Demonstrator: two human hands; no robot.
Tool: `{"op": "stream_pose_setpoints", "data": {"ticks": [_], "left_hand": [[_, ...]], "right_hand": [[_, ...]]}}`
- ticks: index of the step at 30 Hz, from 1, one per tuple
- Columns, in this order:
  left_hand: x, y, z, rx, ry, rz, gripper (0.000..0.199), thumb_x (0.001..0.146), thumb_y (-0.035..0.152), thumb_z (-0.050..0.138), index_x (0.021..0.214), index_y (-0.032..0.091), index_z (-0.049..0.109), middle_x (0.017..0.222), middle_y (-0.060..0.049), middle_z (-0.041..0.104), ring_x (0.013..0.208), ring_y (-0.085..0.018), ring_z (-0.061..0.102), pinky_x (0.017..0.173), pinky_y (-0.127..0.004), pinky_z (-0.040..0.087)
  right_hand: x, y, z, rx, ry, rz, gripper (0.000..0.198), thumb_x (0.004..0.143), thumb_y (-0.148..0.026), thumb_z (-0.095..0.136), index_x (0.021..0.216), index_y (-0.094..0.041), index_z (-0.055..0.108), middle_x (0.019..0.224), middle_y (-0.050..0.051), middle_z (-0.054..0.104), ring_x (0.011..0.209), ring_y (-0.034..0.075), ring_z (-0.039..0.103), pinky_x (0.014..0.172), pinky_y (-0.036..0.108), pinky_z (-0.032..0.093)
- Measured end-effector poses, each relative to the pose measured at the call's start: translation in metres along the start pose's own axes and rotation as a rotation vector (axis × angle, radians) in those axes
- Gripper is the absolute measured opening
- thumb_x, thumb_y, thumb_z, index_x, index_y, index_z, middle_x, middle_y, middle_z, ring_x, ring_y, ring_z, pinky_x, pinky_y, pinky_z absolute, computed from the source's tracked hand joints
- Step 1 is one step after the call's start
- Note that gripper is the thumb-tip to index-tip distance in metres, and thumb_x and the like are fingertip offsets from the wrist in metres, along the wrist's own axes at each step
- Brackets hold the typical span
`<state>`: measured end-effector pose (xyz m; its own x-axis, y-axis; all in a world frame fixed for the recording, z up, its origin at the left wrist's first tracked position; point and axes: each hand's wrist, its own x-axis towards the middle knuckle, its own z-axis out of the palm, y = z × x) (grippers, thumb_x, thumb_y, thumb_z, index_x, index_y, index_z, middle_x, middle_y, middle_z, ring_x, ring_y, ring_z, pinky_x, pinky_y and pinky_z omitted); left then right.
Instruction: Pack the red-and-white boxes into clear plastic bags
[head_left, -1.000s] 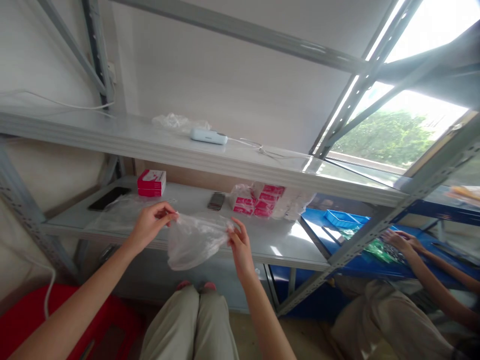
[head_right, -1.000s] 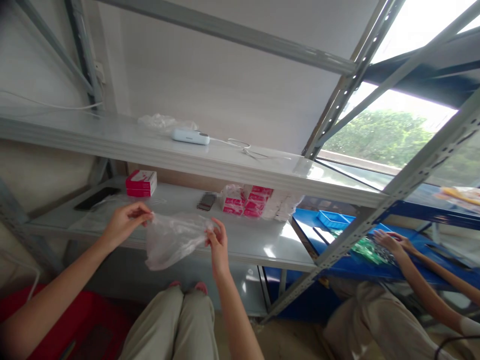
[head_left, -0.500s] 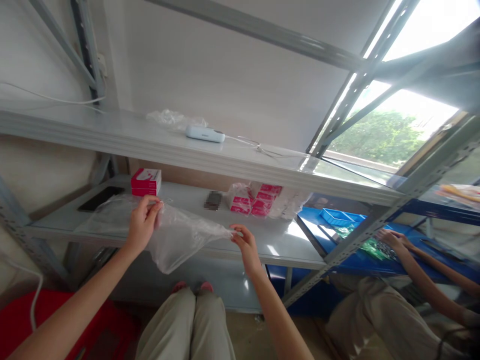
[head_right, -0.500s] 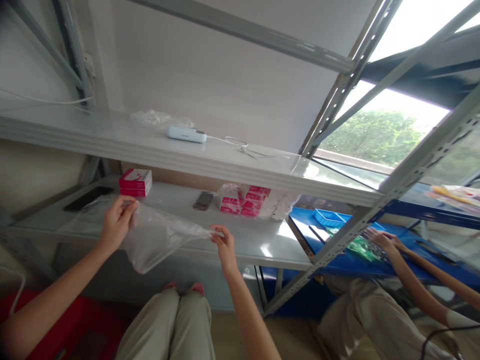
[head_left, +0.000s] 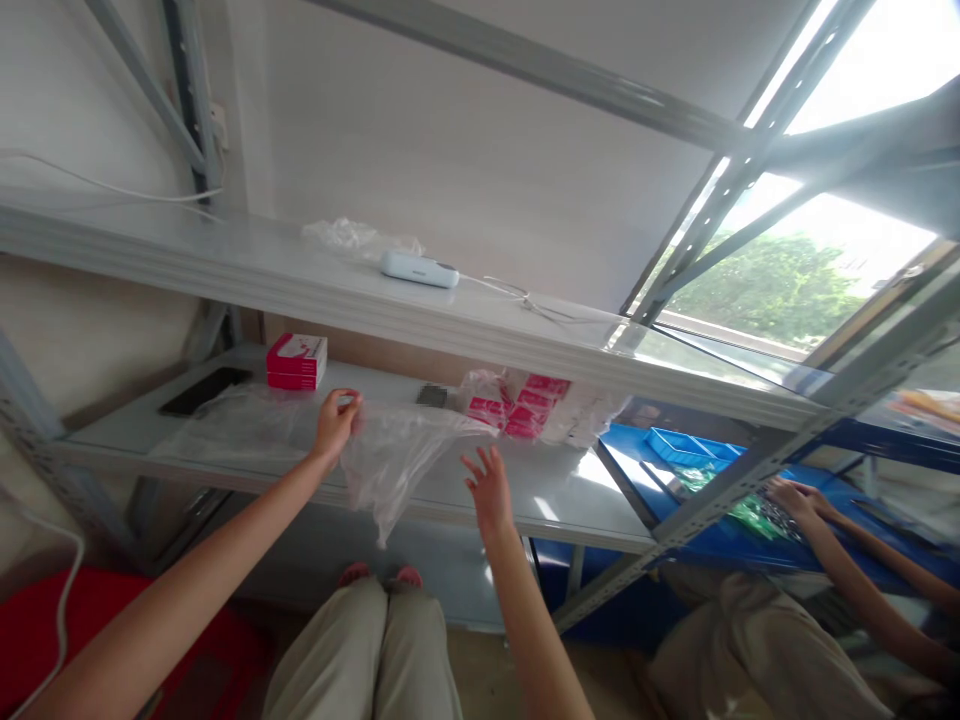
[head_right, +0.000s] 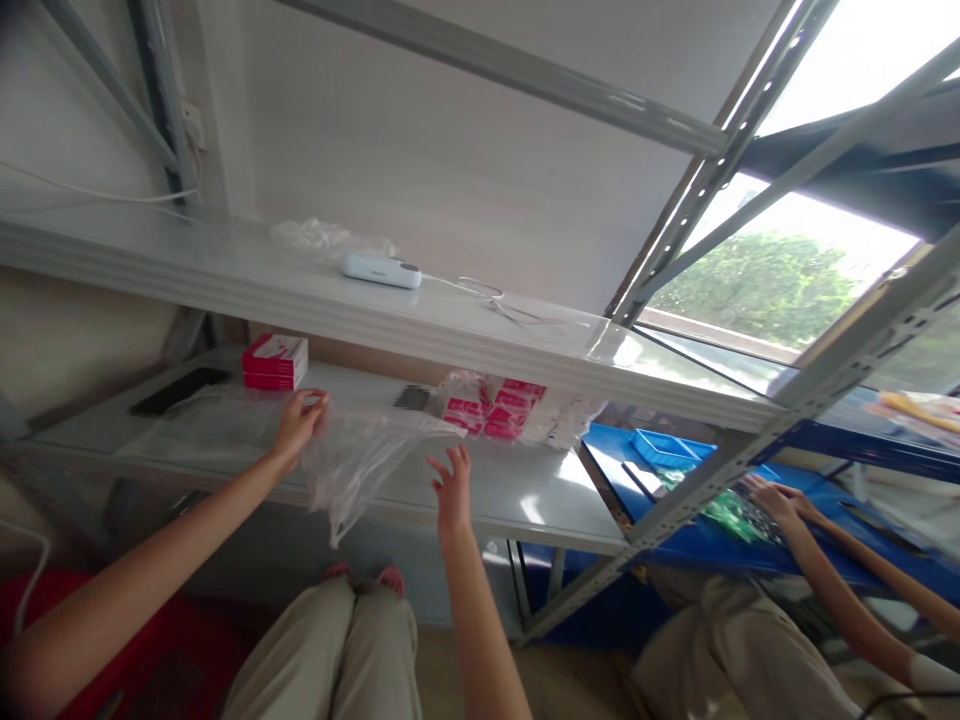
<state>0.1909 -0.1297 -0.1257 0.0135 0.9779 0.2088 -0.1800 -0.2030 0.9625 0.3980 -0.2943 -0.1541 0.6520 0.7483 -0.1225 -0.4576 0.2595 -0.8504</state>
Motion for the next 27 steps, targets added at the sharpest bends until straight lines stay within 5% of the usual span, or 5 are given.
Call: {"op": "stream_pose_setpoints", "data": {"ticks": [7,13,16,19,27], "left_hand": [[0.001,-0.048,-0.002,0.0,-0.003,-0.115,0.039,0.073,0.035,0.067,0.104,0.018,0.048,0.077,-0.001,0.06,0.071,-0.015,0.064,0.062,-0.027,0.052],[-0.036,-0.061,-0.027,0.292,0.111,0.045,0.065,0.071,0.048,0.069,0.123,0.02,0.042,0.121,-0.013,0.053,0.114,-0.026,0.053,0.094,-0.04,0.043],[-0.062,-0.068,-0.037,0.46,0.152,0.141,0.05,0.074,0.056,0.062,0.107,0.019,0.053,0.109,-0.011,0.059,0.101,-0.025,0.058,0.091,-0.039,0.043],[-0.074,-0.071,-0.034,0.527,-0.113,0.045,0.039,0.081,0.058,0.049,0.084,0.02,0.058,0.084,-0.007,0.065,0.08,-0.024,0.061,0.08,-0.037,0.045],[-0.06,-0.058,-0.011,0.431,-0.386,-0.047,0.052,0.073,0.066,0.051,0.071,0.017,0.066,0.062,-0.006,0.065,0.054,-0.018,0.053,0.056,-0.029,0.038]], "right_hand": [[-0.052,0.095,0.004,-0.546,-0.266,-0.162,0.085,0.057,-0.038,0.076,0.135,-0.027,0.045,0.137,0.01,0.049,0.121,0.029,0.049,0.095,0.041,0.041],[-0.033,0.093,0.032,-1.103,-0.219,-0.311,0.05,0.07,-0.029,0.067,0.119,-0.026,0.058,0.124,0.009,0.059,0.12,0.031,0.048,0.099,0.046,0.033],[-0.025,0.088,0.043,-1.163,-0.23,-0.325,0.066,0.067,-0.042,0.072,0.127,-0.025,0.051,0.127,0.011,0.057,0.121,0.033,0.046,0.099,0.047,0.032],[-0.018,0.087,0.054,-1.152,-0.19,-0.349,0.073,0.071,-0.049,0.068,0.135,-0.023,0.043,0.124,0.013,0.058,0.119,0.033,0.048,0.098,0.047,0.032],[0.006,0.09,0.064,-0.802,-0.373,-0.463,0.042,0.088,-0.039,0.041,0.119,-0.017,0.058,0.102,0.009,0.068,0.093,0.021,0.059,0.091,0.036,0.039]]}}
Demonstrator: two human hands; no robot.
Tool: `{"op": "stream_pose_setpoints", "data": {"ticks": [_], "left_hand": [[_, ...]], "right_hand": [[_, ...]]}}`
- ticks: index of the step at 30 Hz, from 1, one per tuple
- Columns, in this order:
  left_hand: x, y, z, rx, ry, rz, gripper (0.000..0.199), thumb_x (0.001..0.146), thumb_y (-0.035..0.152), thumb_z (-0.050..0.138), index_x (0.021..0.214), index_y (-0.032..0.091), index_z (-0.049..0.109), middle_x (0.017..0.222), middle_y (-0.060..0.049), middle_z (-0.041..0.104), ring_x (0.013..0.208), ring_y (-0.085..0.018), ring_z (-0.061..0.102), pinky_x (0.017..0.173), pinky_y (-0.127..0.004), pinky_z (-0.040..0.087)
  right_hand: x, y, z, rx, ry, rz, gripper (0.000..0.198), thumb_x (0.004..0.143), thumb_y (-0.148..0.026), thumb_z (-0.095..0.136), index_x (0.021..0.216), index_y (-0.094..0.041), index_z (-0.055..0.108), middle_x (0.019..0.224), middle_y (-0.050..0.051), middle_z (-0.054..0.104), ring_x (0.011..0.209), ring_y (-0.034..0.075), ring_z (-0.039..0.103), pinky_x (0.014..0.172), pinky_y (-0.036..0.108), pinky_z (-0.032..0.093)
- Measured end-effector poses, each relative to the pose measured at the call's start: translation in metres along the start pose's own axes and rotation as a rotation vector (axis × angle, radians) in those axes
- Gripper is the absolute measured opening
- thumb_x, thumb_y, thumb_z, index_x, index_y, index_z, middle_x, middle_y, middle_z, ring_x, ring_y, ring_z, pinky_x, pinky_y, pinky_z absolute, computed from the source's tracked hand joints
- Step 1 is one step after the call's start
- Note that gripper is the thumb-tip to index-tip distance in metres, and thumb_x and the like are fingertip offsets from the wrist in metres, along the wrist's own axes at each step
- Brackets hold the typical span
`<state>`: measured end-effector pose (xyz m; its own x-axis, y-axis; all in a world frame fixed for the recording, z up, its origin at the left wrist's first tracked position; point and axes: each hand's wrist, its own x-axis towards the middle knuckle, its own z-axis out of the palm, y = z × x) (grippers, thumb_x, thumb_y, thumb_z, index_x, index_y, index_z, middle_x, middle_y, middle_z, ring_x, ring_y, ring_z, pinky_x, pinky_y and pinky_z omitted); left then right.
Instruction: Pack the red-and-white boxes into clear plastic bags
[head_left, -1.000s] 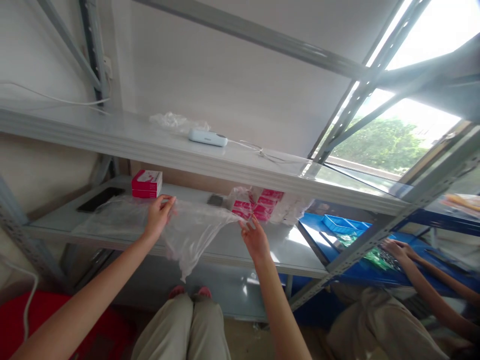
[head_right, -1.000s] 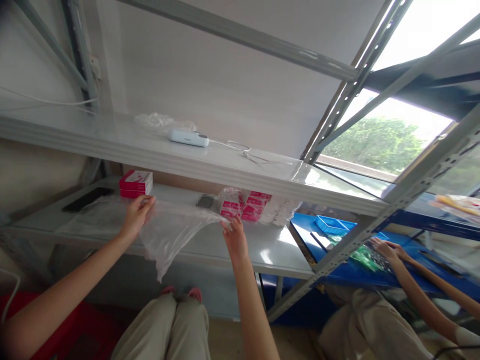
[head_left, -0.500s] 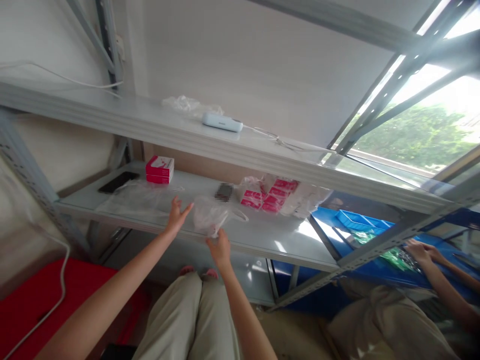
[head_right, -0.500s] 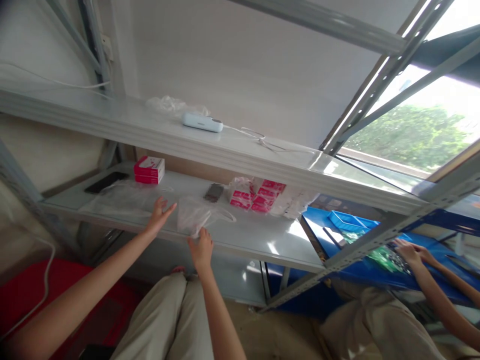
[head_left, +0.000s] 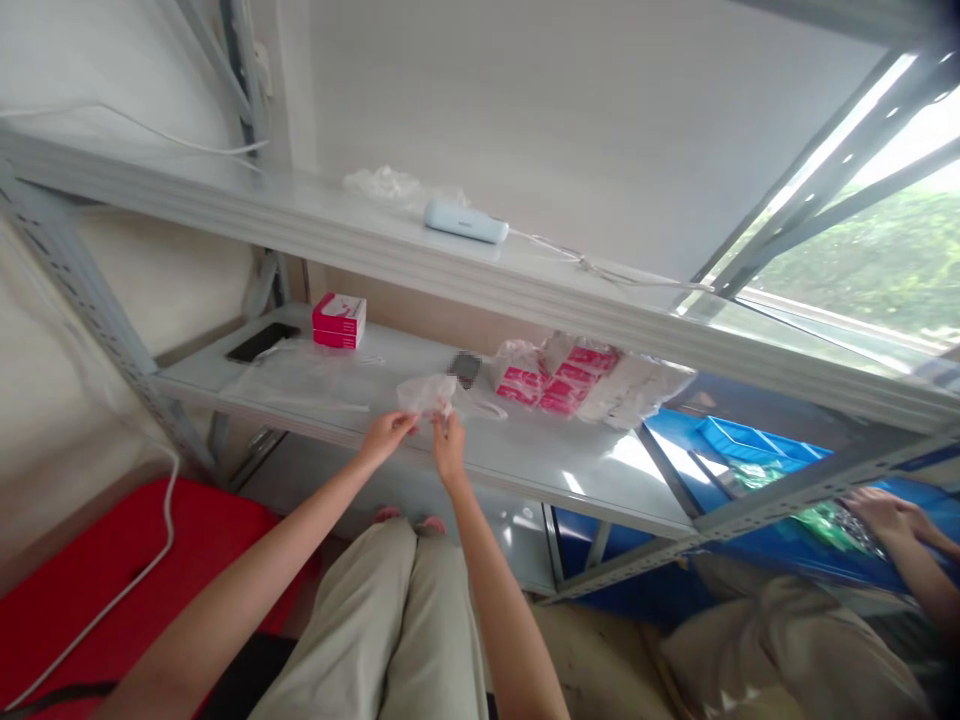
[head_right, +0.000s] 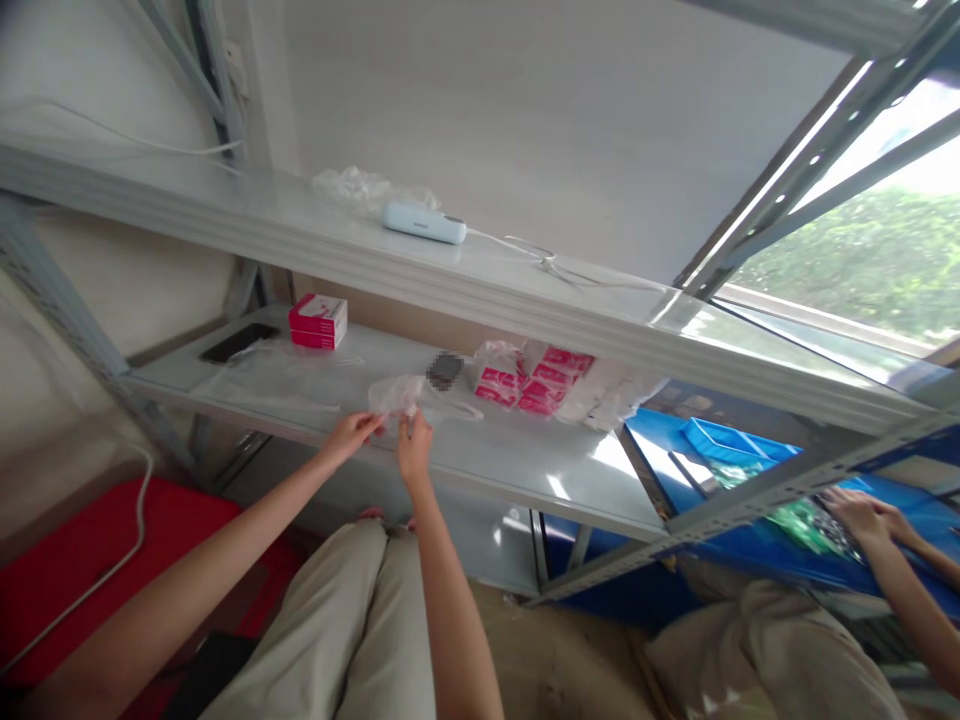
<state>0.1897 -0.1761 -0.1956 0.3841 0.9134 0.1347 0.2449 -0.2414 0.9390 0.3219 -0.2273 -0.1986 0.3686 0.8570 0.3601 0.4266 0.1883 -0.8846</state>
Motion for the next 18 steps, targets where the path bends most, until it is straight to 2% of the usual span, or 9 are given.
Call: {"op": "stream_pose_setpoints", "data": {"ticks": [2,6,9,12,15,18], "left_hand": [[0.0,0.003,-0.005,-0.053,-0.055,-0.008,0.053,0.067,0.067,0.057,0.073,0.016,0.067,0.063,-0.006,0.066,0.052,-0.017,0.051,0.054,-0.028,0.038],[-0.007,0.002,-0.024,-0.111,-0.072,-0.079,0.052,0.062,0.064,0.063,0.075,0.014,0.068,0.071,-0.009,0.07,0.053,-0.015,0.053,0.049,-0.025,0.036],[-0.018,-0.002,-0.041,-0.136,-0.114,-0.191,0.053,0.061,0.063,0.066,0.081,0.014,0.067,0.08,-0.01,0.071,0.053,-0.014,0.054,0.043,-0.022,0.033],[-0.03,-0.003,-0.05,-0.195,-0.228,-0.296,0.056,0.061,0.064,0.068,0.089,0.015,0.065,0.087,-0.01,0.072,0.06,-0.015,0.059,0.046,-0.021,0.038],[-0.035,-0.001,-0.048,-0.313,-0.259,-0.37,0.058,0.063,0.066,0.066,0.095,0.017,0.063,0.095,-0.01,0.071,0.067,-0.015,0.062,0.051,-0.022,0.043],[-0.032,0.001,-0.038,-0.342,-0.169,-0.393,0.056,0.061,0.065,0.068,0.086,0.016,0.065,0.096,-0.01,0.071,0.065,-0.013,0.061,0.051,-0.02,0.04]], "right_hand": [[0.0,0.002,-0.007,0.159,0.004,0.036,0.044,0.087,-0.044,0.04,0.117,-0.017,0.058,0.093,0.007,0.07,0.083,0.019,0.059,0.087,0.034,0.042],[-0.003,0.009,-0.032,0.34,0.03,0.097,0.045,0.08,-0.05,0.048,0.106,-0.017,0.064,0.089,0.006,0.07,0.079,0.019,0.058,0.088,0.034,0.042],[-0.007,0.016,-0.051,0.408,0.098,0.193,0.04,0.073,-0.048,0.056,0.097,-0.018,0.067,0.094,0.006,0.07,0.078,0.018,0.058,0.085,0.034,0.042],[-0.015,0.019,-0.063,0.402,0.134,0.271,0.033,0.069,-0.045,0.059,0.086,-0.019,0.069,0.097,0.006,0.07,0.085,0.02,0.059,0.084,0.033,0.042],[-0.023,0.017,-0.068,0.394,0.068,0.269,0.028,0.069,-0.043,0.061,0.081,-0.02,0.071,0.093,0.004,0.07,0.092,0.021,0.059,0.088,0.033,0.041],[-0.026,0.014,-0.072,0.374,-0.048,0.25,0.028,0.071,-0.042,0.064,0.087,-0.022,0.072,0.092,0.003,0.071,0.096,0.022,0.06,0.092,0.035,0.04]]}}
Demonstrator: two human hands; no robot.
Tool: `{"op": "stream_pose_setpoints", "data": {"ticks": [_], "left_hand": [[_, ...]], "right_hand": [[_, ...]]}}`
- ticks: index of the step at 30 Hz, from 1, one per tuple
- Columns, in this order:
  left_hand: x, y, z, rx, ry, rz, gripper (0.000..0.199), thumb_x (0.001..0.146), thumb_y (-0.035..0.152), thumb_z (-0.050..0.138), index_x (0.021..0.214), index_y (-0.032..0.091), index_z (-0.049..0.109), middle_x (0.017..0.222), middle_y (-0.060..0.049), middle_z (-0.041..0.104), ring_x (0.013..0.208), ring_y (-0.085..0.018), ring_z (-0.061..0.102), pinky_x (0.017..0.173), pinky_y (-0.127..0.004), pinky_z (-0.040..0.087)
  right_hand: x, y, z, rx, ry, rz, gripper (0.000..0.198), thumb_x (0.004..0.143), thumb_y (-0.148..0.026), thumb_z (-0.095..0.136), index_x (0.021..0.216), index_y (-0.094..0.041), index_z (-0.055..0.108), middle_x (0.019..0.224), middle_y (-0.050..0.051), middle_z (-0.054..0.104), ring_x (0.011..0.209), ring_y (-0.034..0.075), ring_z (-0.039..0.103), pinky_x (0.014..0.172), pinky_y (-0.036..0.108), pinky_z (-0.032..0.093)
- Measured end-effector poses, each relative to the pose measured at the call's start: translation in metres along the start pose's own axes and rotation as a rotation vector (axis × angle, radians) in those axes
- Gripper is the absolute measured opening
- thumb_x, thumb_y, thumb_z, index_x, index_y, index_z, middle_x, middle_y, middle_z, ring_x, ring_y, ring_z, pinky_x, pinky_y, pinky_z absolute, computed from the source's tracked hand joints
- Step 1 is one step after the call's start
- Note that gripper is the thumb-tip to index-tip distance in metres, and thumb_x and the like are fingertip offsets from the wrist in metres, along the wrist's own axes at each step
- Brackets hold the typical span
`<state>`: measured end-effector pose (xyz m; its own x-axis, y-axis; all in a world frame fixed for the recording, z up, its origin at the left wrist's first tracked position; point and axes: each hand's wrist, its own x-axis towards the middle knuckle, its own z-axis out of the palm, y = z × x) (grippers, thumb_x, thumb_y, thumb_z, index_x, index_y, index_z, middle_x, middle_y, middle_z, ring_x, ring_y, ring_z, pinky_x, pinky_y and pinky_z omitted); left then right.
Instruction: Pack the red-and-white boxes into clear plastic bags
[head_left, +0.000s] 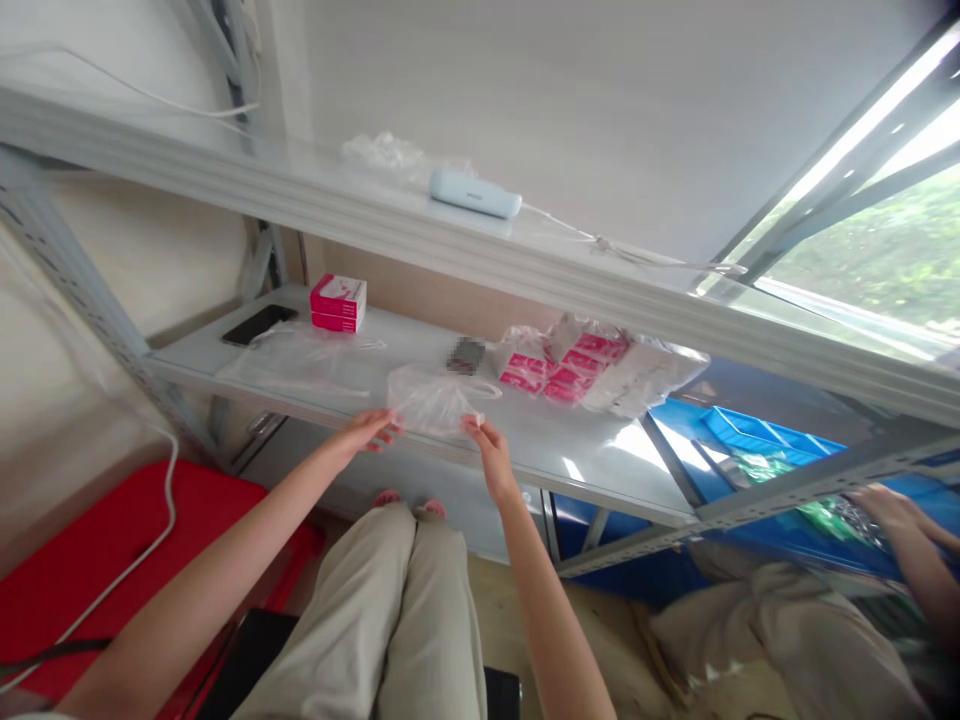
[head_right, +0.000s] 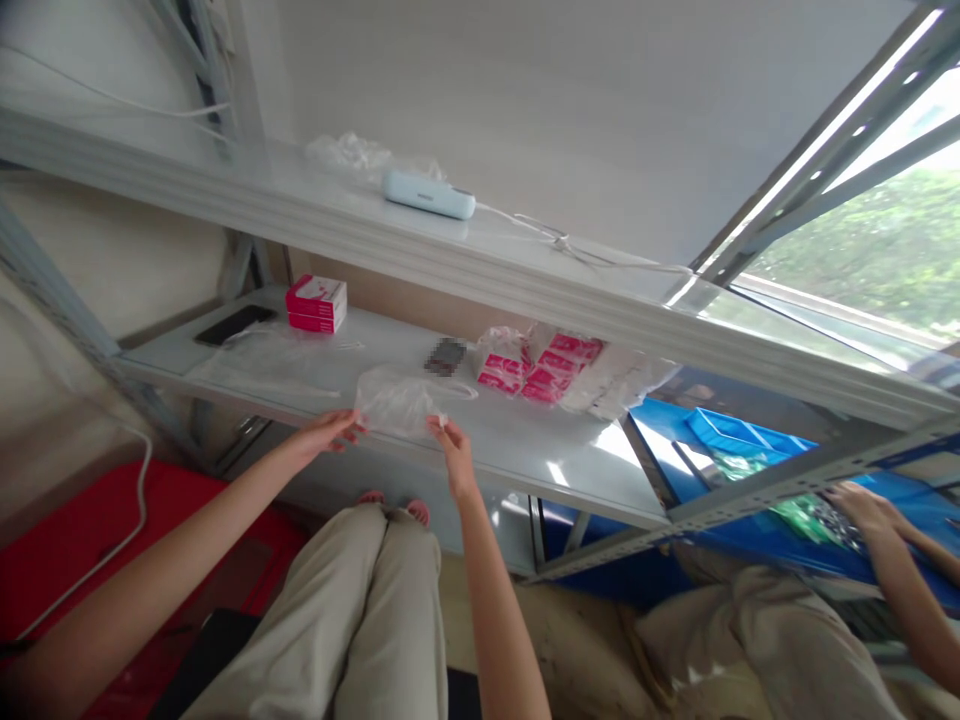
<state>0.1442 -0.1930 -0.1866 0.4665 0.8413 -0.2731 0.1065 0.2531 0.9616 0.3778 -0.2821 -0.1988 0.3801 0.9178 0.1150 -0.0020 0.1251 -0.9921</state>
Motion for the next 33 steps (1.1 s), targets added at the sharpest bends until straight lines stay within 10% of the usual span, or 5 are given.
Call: {"op": "stream_pose_setpoints", "data": {"ticks": [12,26,33], "left_hand": [[0.001,-0.014,-0.02,0.042,-0.009,-0.016,0.05,0.056,0.054,0.076,0.084,0.013,0.07,0.09,-0.012,0.074,0.064,-0.016,0.063,0.055,-0.024,0.041],[-0.014,-0.054,-0.03,0.054,-0.405,-0.106,0.054,0.072,0.055,0.068,0.11,0.017,0.062,0.088,-0.01,0.073,0.066,-0.016,0.065,0.054,-0.023,0.043],[0.011,-0.077,-0.007,-0.017,0.041,0.078,0.054,0.055,0.061,0.074,0.077,0.012,0.063,0.07,-0.005,0.068,0.047,-0.011,0.057,0.042,-0.02,0.035]], "right_hand": [[0.006,0.015,-0.072,0.0,0.197,-0.026,0.027,0.063,-0.044,0.071,0.072,-0.019,0.065,0.078,0.002,0.067,0.084,0.019,0.06,0.085,0.034,0.044],[-0.003,0.013,-0.12,-0.343,-0.06,0.089,0.034,0.049,-0.044,0.082,0.064,-0.018,0.066,0.069,0.004,0.064,0.068,0.018,0.056,0.068,0.034,0.047],[0.002,-0.003,-0.143,-0.679,-0.266,0.109,0.023,0.062,-0.038,0.072,0.074,-0.018,0.068,0.086,0.006,0.068,0.082,0.022,0.062,0.074,0.035,0.049]]}}
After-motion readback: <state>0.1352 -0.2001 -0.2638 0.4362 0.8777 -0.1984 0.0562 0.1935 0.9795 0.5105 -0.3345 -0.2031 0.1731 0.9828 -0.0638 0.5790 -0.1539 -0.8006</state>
